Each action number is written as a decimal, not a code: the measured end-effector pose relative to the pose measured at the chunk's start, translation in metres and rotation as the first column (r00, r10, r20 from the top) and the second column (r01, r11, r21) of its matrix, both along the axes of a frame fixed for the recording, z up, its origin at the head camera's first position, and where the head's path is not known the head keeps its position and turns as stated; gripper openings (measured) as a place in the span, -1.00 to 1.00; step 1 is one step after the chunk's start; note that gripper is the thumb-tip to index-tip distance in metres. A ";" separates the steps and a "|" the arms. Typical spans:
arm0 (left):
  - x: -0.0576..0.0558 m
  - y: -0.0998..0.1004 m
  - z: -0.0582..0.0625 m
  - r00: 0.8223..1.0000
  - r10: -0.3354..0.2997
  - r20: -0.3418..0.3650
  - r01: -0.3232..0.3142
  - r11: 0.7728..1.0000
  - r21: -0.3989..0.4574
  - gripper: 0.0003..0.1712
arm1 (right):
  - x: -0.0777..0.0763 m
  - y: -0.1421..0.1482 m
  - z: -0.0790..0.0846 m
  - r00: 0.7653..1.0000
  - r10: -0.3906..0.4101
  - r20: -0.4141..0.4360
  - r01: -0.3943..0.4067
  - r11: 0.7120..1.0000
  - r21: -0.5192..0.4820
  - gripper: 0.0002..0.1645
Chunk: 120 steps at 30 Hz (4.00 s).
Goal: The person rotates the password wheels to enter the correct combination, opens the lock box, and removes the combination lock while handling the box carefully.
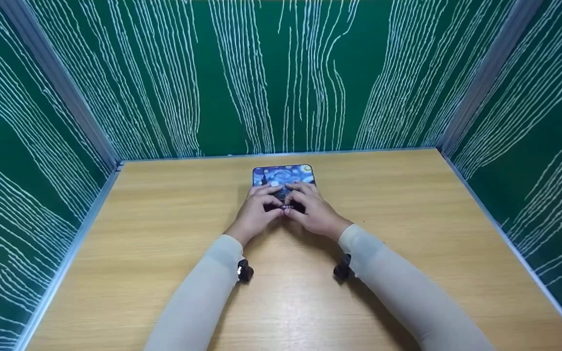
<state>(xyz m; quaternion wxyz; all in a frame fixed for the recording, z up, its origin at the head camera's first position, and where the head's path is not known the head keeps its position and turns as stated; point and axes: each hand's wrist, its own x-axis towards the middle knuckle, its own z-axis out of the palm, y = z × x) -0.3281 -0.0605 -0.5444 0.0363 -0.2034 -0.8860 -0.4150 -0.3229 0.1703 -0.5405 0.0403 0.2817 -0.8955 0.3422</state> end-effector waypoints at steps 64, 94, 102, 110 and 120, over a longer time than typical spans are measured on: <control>0.001 -0.001 -0.002 1.000 -0.002 -0.013 0.002 1.000 -0.003 -0.86 | 0.000 -0.002 -0.005 0.999 -0.025 0.022 0.025 1.000 -0.009 -0.78; 0.001 0.000 -0.001 1.000 0.001 -0.014 -0.001 1.000 -0.009 -0.88 | 0.001 -0.003 -0.006 0.999 -0.026 0.024 0.026 1.000 -0.017 -0.78; 0.001 -0.001 -0.001 0.999 -0.010 -0.042 0.011 1.000 0.019 -0.91 | 0.000 -0.003 -0.007 1.000 -0.015 -0.011 0.015 1.000 -0.024 -0.76; 0.002 -0.001 -0.001 0.999 -0.013 -0.051 0.013 1.000 0.011 -0.90 | 0.001 -0.003 -0.006 1.000 -0.018 -0.016 0.018 1.000 -0.014 -0.80; 0.002 -0.001 0.000 0.999 -0.012 -0.043 0.013 1.000 0.026 -0.91 | 0.000 -0.004 -0.007 1.000 -0.027 0.004 0.027 1.000 0.016 -0.79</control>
